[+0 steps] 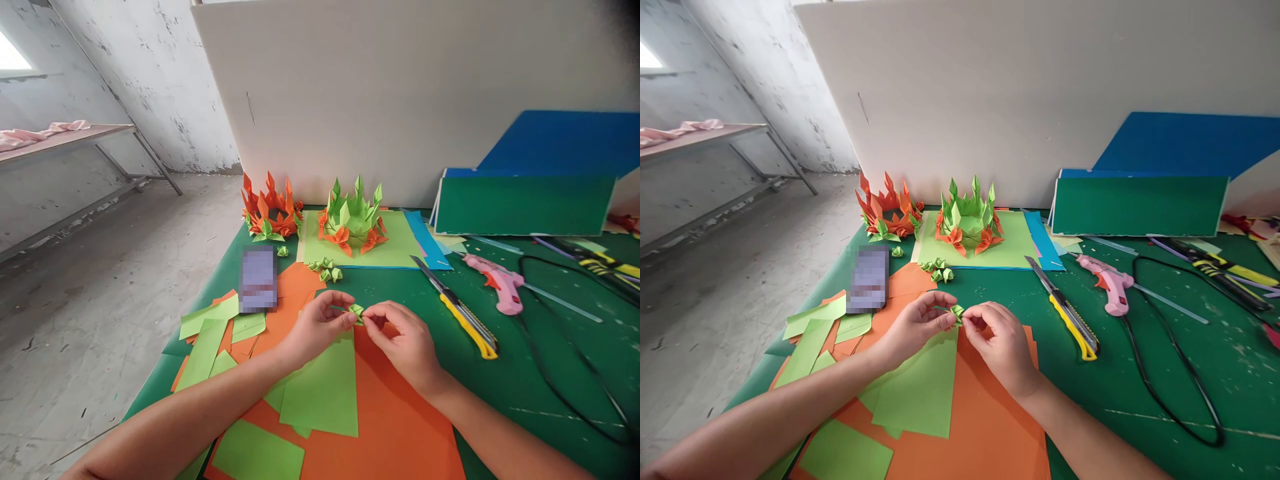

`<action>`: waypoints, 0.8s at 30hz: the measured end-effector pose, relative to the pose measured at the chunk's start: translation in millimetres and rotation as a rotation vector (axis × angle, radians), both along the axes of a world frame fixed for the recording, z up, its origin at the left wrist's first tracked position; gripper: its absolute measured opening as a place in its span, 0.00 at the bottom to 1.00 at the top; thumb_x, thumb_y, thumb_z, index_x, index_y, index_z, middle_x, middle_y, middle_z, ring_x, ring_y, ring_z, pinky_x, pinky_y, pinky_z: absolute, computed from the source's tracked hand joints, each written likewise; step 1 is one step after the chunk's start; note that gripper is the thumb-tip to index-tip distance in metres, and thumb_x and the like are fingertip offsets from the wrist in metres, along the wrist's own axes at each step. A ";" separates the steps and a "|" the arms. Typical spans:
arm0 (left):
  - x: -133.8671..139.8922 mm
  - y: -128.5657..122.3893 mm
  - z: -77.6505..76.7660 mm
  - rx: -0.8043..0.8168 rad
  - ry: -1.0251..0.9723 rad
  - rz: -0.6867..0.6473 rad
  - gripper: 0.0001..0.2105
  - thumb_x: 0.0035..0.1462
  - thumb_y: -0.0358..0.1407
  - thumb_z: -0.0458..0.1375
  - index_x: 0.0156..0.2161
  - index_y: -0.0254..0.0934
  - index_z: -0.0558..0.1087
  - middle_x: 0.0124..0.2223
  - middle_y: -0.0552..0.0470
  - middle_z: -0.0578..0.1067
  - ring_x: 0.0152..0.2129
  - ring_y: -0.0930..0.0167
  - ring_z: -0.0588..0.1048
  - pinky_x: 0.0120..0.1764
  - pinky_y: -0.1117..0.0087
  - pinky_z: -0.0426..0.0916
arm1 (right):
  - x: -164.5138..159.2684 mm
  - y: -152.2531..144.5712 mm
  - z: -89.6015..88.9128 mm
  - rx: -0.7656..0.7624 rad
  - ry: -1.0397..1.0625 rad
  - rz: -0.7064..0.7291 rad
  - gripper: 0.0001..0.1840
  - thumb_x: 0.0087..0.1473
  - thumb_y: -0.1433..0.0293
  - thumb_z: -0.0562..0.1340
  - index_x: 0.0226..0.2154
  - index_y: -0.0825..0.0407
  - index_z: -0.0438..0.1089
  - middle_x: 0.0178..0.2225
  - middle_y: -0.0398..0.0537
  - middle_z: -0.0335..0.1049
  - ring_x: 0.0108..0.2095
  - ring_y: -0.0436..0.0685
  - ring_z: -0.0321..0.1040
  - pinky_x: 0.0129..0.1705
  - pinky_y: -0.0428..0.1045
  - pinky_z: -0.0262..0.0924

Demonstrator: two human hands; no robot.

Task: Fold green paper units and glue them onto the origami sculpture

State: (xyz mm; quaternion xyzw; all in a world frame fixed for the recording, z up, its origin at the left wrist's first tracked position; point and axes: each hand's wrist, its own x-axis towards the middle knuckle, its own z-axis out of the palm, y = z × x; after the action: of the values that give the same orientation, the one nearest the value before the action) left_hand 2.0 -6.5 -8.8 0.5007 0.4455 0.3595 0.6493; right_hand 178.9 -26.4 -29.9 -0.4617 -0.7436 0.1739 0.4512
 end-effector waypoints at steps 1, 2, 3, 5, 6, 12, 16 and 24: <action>0.0 0.2 0.3 -0.011 -0.023 0.014 0.18 0.47 0.42 0.66 0.42 0.35 0.72 0.37 0.52 0.72 0.29 0.75 0.72 0.35 0.71 0.67 | -0.2 0.0 0.3 0.003 0.009 -0.006 0.04 0.56 0.73 0.60 0.31 0.49 0.68 0.29 0.43 0.69 0.29 0.51 0.65 0.32 0.47 0.62; 0.1 0.4 0.2 -0.017 -0.035 0.025 0.17 0.47 0.42 0.66 0.40 0.34 0.72 0.36 0.52 0.72 0.29 0.75 0.72 0.35 0.71 0.67 | -0.3 -0.1 0.6 0.008 0.018 -0.013 0.04 0.56 0.73 0.60 0.31 0.49 0.68 0.28 0.42 0.69 0.29 0.51 0.65 0.32 0.47 0.62; 0.2 0.4 -0.2 -0.020 -0.036 0.033 0.17 0.46 0.43 0.66 0.39 0.34 0.72 0.35 0.52 0.73 0.29 0.75 0.72 0.35 0.71 0.67 | -0.4 -0.3 0.9 0.011 0.027 -0.019 0.04 0.56 0.73 0.61 0.31 0.49 0.68 0.28 0.42 0.69 0.29 0.51 0.65 0.32 0.47 0.62; 0.6 0.2 -1.7 -0.014 -0.032 0.047 0.18 0.46 0.43 0.66 0.39 0.33 0.73 0.33 0.51 0.74 0.30 0.73 0.72 0.36 0.70 0.68 | -0.5 -1.0 1.2 0.007 0.040 -0.028 0.04 0.56 0.73 0.61 0.31 0.49 0.68 0.28 0.42 0.69 0.29 0.51 0.65 0.32 0.47 0.62; 0.9 -0.1 -2.5 -0.006 -0.034 0.056 0.18 0.46 0.43 0.66 0.39 0.33 0.73 0.33 0.51 0.74 0.31 0.73 0.73 0.37 0.70 0.68 | -0.6 -1.5 1.3 0.005 0.044 -0.031 0.04 0.56 0.73 0.61 0.31 0.49 0.68 0.28 0.42 0.69 0.29 0.51 0.65 0.33 0.47 0.62; 2.3 -4.9 -5.5 0.070 -0.047 0.085 0.17 0.47 0.42 0.66 0.40 0.34 0.75 0.36 0.49 0.75 0.32 0.72 0.73 0.38 0.70 0.69 | -2.3 -2.5 -0.4 -0.045 0.078 -0.041 0.03 0.57 0.72 0.60 0.32 0.48 0.68 0.30 0.43 0.70 0.32 0.52 0.67 0.34 0.47 0.62; 2.7 -5.1 -5.2 0.121 -0.056 0.073 0.18 0.44 0.39 0.68 0.42 0.35 0.76 0.36 0.50 0.75 0.32 0.73 0.72 0.37 0.71 0.70 | -2.0 -1.6 0.0 -0.095 0.119 -0.055 0.03 0.57 0.72 0.59 0.32 0.48 0.67 0.30 0.43 0.69 0.31 0.51 0.67 0.33 0.46 0.62; 2.8 -3.9 -6.6 0.150 0.074 0.014 0.18 0.53 0.45 0.60 0.44 0.34 0.77 0.29 0.51 0.74 0.28 0.71 0.72 0.37 0.68 0.69 | 1.4 -1.1 6.6 0.076 -0.053 0.001 0.05 0.56 0.75 0.59 0.31 0.49 0.66 0.27 0.42 0.67 0.29 0.51 0.63 0.33 0.48 0.59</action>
State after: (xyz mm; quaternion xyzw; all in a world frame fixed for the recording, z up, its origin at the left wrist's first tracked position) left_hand 4.7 -10.4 -15.4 0.5578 0.4445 0.3773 0.5907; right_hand 180.3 -27.5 -23.3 -0.4485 -0.7615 0.1333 0.4485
